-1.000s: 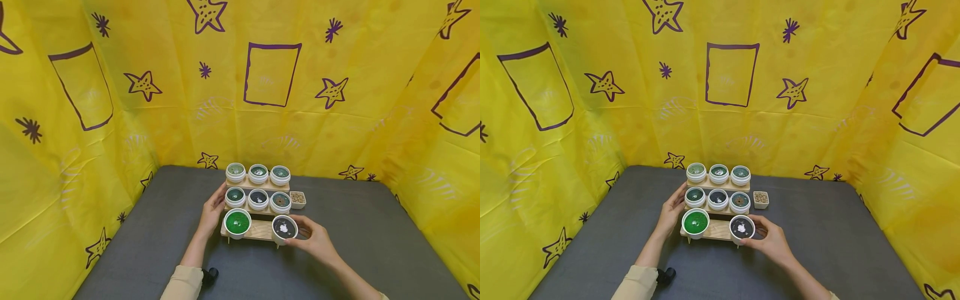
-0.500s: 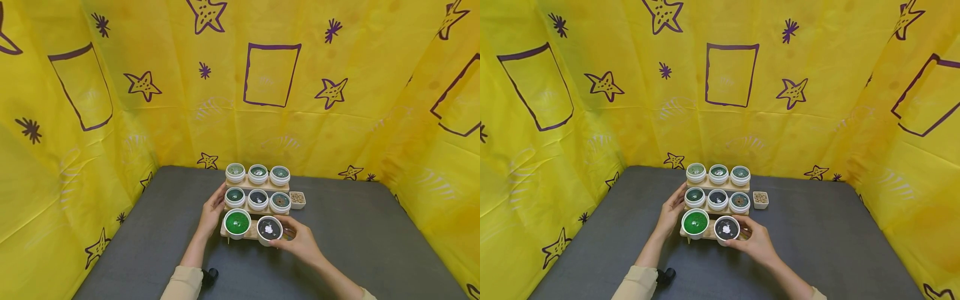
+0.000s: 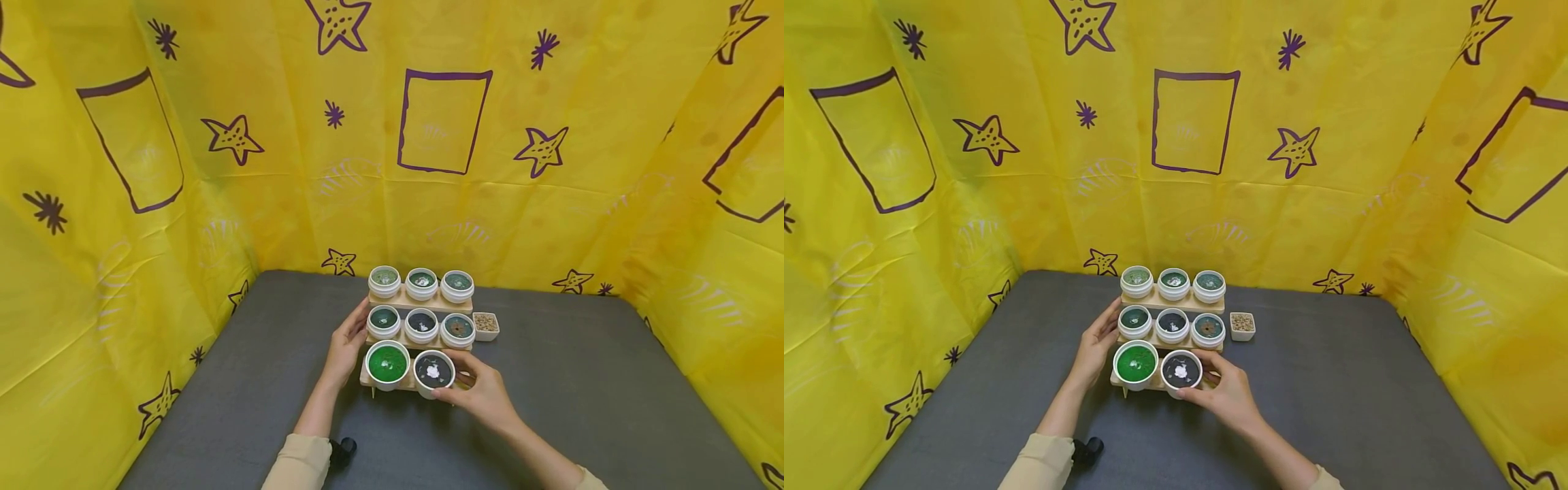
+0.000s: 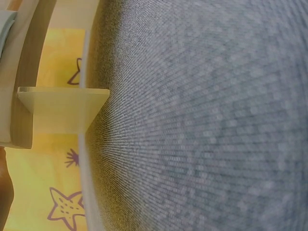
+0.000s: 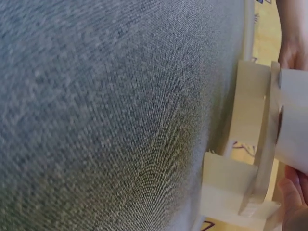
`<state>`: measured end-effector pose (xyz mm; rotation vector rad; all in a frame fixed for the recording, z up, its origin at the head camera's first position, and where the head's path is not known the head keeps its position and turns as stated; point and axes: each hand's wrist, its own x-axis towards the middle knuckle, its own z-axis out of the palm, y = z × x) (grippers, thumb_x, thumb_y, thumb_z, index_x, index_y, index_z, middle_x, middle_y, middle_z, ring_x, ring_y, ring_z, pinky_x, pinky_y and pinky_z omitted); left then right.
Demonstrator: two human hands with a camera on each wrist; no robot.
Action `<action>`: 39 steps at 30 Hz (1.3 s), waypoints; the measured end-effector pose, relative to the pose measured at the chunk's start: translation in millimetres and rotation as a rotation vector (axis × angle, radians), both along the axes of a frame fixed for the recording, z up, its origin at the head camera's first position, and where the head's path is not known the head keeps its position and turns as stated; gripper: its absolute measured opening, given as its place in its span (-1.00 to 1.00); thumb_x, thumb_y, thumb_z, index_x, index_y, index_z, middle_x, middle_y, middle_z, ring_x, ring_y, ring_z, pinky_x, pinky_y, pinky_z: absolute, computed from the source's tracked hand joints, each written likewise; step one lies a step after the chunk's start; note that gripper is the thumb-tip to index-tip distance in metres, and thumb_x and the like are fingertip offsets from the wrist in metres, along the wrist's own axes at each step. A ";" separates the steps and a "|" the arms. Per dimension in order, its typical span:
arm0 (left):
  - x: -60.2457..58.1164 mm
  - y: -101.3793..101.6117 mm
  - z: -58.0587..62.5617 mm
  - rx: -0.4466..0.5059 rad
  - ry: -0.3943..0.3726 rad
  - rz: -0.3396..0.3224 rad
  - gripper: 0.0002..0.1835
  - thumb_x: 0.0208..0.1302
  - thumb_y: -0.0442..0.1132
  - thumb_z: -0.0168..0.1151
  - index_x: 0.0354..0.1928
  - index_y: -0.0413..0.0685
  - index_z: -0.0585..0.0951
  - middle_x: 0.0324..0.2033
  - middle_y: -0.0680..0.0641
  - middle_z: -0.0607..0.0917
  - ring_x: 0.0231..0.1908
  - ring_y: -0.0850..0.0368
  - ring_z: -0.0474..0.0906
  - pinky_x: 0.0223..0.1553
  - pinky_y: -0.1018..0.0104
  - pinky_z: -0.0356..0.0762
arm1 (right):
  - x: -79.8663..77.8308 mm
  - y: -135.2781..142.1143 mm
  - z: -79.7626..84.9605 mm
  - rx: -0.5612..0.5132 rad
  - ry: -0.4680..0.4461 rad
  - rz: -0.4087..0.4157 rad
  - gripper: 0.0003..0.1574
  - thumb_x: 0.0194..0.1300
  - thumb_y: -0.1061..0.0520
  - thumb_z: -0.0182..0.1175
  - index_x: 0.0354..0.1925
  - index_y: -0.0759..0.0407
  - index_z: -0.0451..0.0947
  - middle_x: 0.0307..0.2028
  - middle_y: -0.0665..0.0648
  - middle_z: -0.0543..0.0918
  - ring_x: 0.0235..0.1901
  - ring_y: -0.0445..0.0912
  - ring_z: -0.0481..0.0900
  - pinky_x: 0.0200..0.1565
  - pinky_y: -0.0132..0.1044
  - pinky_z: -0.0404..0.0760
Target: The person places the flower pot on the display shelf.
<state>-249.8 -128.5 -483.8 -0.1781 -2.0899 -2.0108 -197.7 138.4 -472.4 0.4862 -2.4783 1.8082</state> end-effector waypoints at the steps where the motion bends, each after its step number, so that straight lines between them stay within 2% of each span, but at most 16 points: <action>1: 0.0 0.0 0.1 0.002 0.000 0.000 -0.36 0.33 -0.59 -0.05 0.44 -0.08 0.34 0.35 -0.30 0.46 0.36 -0.17 0.37 0.46 -0.05 0.25 | 0.2 -0.8 0.3 0.002 -0.003 -0.007 -0.21 -0.19 0.14 0.62 0.10 0.07 0.60 -0.04 0.14 0.74 -0.05 -0.29 0.67 0.05 -0.48 0.65; 8: 0.6 0.1 1.0 0.003 -0.003 0.000 -0.36 0.33 -0.59 -0.05 0.44 -0.07 0.33 0.35 -0.31 0.46 0.36 -0.17 0.37 0.45 -0.04 0.26 | 2.1 -5.2 0.6 0.009 0.004 -0.063 -0.22 -0.19 0.10 0.62 0.09 0.03 0.61 -0.06 0.09 0.75 -0.07 -0.30 0.67 0.03 -0.52 0.64; 13: 1.0 0.0 1.2 0.002 -0.007 0.002 -0.36 0.34 -0.58 -0.05 0.44 -0.05 0.34 0.35 -0.29 0.46 0.36 -0.15 0.37 0.45 -0.03 0.25 | 1.5 -7.1 -1.6 0.010 0.028 -0.100 -0.24 -0.19 0.11 0.62 0.07 0.04 0.63 -0.09 0.10 0.76 -0.09 -0.28 0.67 0.02 -0.47 0.67; 18: 1.2 0.0 1.5 0.004 -0.003 0.002 -0.36 0.33 -0.58 -0.05 0.44 -0.06 0.34 0.34 -0.30 0.47 0.36 -0.15 0.37 0.45 -0.01 0.26 | 1.0 -9.0 -2.2 -0.009 0.038 -0.108 -0.23 -0.20 0.10 0.63 0.07 0.06 0.62 -0.06 0.13 0.76 -0.07 -0.21 0.69 0.04 -0.41 0.68; 23: 1.0 0.0 1.2 0.009 -0.007 0.000 -0.35 0.33 -0.59 -0.06 0.44 -0.06 0.34 0.34 -0.29 0.47 0.36 -0.15 0.37 0.45 0.00 0.26 | 1.3 -10.5 -4.1 -0.035 0.044 -0.116 -0.21 -0.19 0.10 0.62 0.09 0.08 0.61 -0.05 0.15 0.76 -0.07 -0.15 0.71 0.01 -0.45 0.67; 39: 0.3 0.0 0.2 -0.003 -0.010 0.008 -0.36 0.34 -0.58 -0.06 0.44 -0.06 0.34 0.33 -0.30 0.48 0.35 -0.15 0.38 0.44 0.03 0.28 | 0.8 -11.0 -8.0 -0.061 0.037 -0.112 -0.24 -0.16 0.12 0.60 0.08 0.12 0.61 -0.06 0.18 0.75 -0.06 -0.12 0.72 0.01 -0.46 0.68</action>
